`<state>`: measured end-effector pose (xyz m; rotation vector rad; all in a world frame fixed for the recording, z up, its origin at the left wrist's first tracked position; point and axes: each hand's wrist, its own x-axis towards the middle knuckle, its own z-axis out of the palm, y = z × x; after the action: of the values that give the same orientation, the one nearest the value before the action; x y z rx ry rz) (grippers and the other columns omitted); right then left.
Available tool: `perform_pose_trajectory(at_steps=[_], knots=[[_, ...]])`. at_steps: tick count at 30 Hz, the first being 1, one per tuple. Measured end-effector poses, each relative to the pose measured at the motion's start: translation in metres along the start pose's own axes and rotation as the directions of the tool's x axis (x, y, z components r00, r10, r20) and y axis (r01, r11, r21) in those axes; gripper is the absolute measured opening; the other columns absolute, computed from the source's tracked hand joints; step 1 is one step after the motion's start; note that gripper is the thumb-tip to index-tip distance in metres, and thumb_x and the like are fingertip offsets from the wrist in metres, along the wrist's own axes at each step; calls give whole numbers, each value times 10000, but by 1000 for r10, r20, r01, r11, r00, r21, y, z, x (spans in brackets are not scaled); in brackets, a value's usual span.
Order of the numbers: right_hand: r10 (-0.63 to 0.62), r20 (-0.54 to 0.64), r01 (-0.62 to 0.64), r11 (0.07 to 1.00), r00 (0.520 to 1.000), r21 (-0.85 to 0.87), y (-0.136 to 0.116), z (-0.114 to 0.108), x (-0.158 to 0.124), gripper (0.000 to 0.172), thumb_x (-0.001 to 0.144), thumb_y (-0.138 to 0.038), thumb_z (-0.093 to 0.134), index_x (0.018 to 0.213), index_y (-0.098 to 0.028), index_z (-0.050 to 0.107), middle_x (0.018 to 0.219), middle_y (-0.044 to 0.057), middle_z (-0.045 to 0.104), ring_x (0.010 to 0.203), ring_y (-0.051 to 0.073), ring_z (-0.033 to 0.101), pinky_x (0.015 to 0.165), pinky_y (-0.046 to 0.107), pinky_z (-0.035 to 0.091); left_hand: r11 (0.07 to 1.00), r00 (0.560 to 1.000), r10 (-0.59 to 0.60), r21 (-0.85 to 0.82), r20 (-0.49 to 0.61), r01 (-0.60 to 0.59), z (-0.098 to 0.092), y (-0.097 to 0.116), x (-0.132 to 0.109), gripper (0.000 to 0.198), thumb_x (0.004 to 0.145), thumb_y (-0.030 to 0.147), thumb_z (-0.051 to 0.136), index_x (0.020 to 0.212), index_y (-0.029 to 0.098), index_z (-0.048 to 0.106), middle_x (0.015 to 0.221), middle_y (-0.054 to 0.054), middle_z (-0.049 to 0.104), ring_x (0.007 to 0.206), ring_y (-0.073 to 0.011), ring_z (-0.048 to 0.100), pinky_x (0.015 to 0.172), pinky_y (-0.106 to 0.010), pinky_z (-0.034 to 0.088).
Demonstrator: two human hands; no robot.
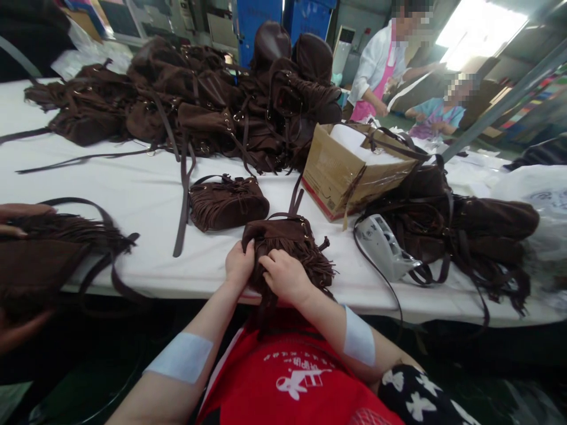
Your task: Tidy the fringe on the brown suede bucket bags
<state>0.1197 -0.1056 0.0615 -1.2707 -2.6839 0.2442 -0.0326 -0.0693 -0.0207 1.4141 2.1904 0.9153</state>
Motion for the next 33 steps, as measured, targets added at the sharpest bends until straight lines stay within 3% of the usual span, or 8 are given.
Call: perform_pose_trajectory(at_steps=[7, 13, 18, 21, 26, 27, 31, 33], knots=[[-170, 126, 183, 978, 977, -98, 12, 1, -2, 114, 925, -244, 515, 902, -188, 611, 976, 66, 561, 937, 205, 491, 793, 302, 457, 1000, 1000, 9, -18, -19, -9, 1, 1, -2, 413, 901, 459, 367, 905, 166, 658, 888, -127, 716, 852, -268, 664, 731, -331, 472], [-148, 184, 172, 977, 972, -125, 16, -5, -11, 120, 912, -206, 505, 921, -137, 602, 959, 103, 568, 932, 219, 502, 820, 326, 453, 1000, 1000, 13, -25, -16, -13, 0, 1, -4, 394, 893, 467, 379, 851, 178, 643, 813, -108, 702, 798, -260, 656, 693, -321, 459], [-203, 244, 203, 979, 948, 27, 20, -14, -27, 128, 870, -212, 521, 839, -145, 625, 887, 74, 596, 851, 181, 534, 784, 286, 434, 999, 1000, 16, -29, -23, -17, 0, 0, -3, 391, 892, 467, 378, 845, 179, 637, 827, -117, 703, 812, -266, 654, 699, -324, 453], [-322, 348, 231, 932, 880, 278, 31, -29, -47, 86, 801, -198, 593, 725, -162, 611, 781, 15, 595, 733, 131, 528, 696, 238, 411, 999, 999, 26, -32, -19, -27, 0, -1, -2, 396, 894, 472, 375, 846, 180, 637, 833, -120, 703, 820, -269, 653, 698, -323, 451], [-540, 550, -18, 703, 637, 711, 53, -67, -65, 223, 832, -382, 645, 828, -159, 640, 715, -28, 610, 621, 85, 535, 591, 188, 392, 999, 1000, 14, -41, -20, -15, 1, -1, -4, 389, 889, 475, 384, 859, 183, 640, 826, -114, 702, 815, -268, 652, 686, -320, 448], [-538, 532, -57, 666, 654, 744, 53, -71, -63, 252, 839, -408, 639, 882, -160, 643, 749, -21, 628, 642, 89, 553, 599, 186, 402, 999, 1000, 10, -41, -22, -11, 1, 0, -4, 390, 888, 476, 384, 857, 183, 640, 823, -114, 702, 811, -268, 652, 684, -320, 448], [-90, 251, -69, 826, 964, 560, 37, -55, -40, 212, 856, -361, 613, 940, -169, 648, 852, 19, 654, 747, 123, 581, 689, 223, 431, 1000, 1000, 8, -28, -18, -8, 0, 1, -4, 420, 893, 491, 361, 862, 179, 640, 840, -124, 705, 826, -274, 656, 698, -327, 455], [109, 111, -142, 926, 988, 350, 25, -33, -24, 212, 836, -341, 623, 956, -171, 662, 900, 47, 659, 810, 153, 596, 753, 257, 441, 1000, 1000, 5, -4, -14, -5, 0, 1, -3, 433, 897, 494, 347, 865, 175, 638, 846, -132, 706, 829, -280, 658, 706, -334, 459]])
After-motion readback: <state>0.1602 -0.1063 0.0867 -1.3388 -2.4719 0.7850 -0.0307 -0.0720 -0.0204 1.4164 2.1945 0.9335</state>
